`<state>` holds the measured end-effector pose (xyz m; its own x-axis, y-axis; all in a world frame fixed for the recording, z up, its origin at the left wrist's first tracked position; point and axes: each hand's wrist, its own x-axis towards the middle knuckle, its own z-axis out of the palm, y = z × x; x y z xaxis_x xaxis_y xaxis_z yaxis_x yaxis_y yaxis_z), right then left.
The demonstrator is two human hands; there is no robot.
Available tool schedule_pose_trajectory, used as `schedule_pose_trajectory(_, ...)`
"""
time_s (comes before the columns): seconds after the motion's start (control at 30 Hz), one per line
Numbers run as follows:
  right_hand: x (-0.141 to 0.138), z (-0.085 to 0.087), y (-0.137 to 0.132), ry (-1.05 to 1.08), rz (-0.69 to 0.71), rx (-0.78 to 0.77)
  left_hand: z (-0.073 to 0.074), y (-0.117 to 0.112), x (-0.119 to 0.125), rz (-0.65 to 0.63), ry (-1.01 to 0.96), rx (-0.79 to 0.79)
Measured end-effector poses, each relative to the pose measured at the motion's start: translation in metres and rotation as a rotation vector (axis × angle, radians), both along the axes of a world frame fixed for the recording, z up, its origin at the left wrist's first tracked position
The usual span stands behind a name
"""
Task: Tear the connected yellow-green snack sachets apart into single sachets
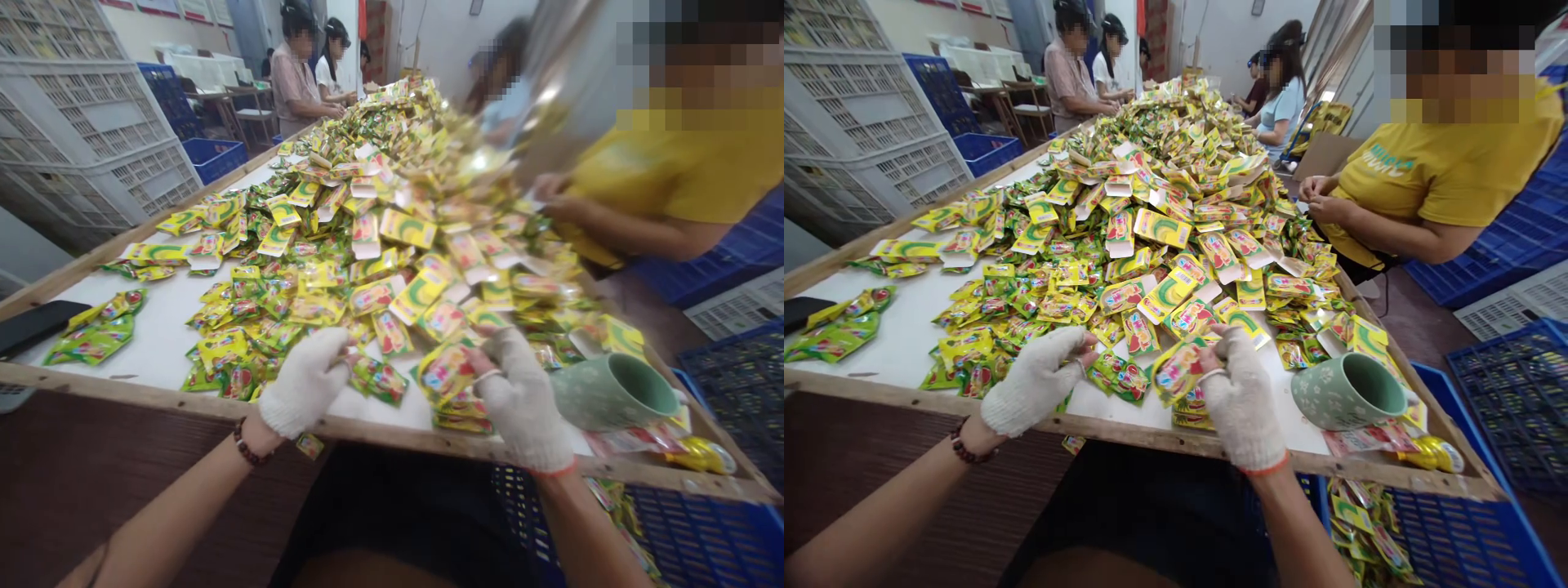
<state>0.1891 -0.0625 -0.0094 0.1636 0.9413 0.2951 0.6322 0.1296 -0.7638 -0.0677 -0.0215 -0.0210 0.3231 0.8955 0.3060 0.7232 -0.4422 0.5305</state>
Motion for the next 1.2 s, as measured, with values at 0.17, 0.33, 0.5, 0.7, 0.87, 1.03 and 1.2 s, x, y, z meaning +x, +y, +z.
schedule_pose_trajectory(0.17, 0.029, -0.010, 0.001, -0.489, -0.163, 0.014, -0.007, 0.015, 0.022, -0.230, 0.403, 0.031)
schedule_pose_trajectory(0.33, -0.009, 0.005, -0.008, -0.409, 0.034, 0.219, -0.013, 0.013, 0.033, -0.338, 0.470, 0.007)
schedule_pose_trajectory(0.5, -0.051, 0.013, -0.013, -0.433, 0.358, 0.045, -0.004, -0.003, 0.014, -0.333, 0.149, 0.025)
schedule_pose_trajectory(0.7, -0.069, 0.017, -0.014, -0.596, 0.413, -0.110, -0.001, 0.030, 0.005, -0.032, 0.485, 0.011)
schedule_pose_trajectory(0.87, -0.092, 0.011, -0.012, -0.807, 0.344, -0.461, -0.009, 0.073, 0.025, -0.043, 0.583, -0.027)
schedule_pose_trajectory(1.03, -0.110, 0.006, -0.006, -0.849, 0.271, -0.509, -0.006, 0.091, 0.025, -0.117, 0.582, -0.082)
schedule_pose_trajectory(1.2, -0.110, 0.011, -0.002, -0.889, 0.324, -0.562, -0.002, 0.094, 0.017, -0.159, 0.484, -0.120)
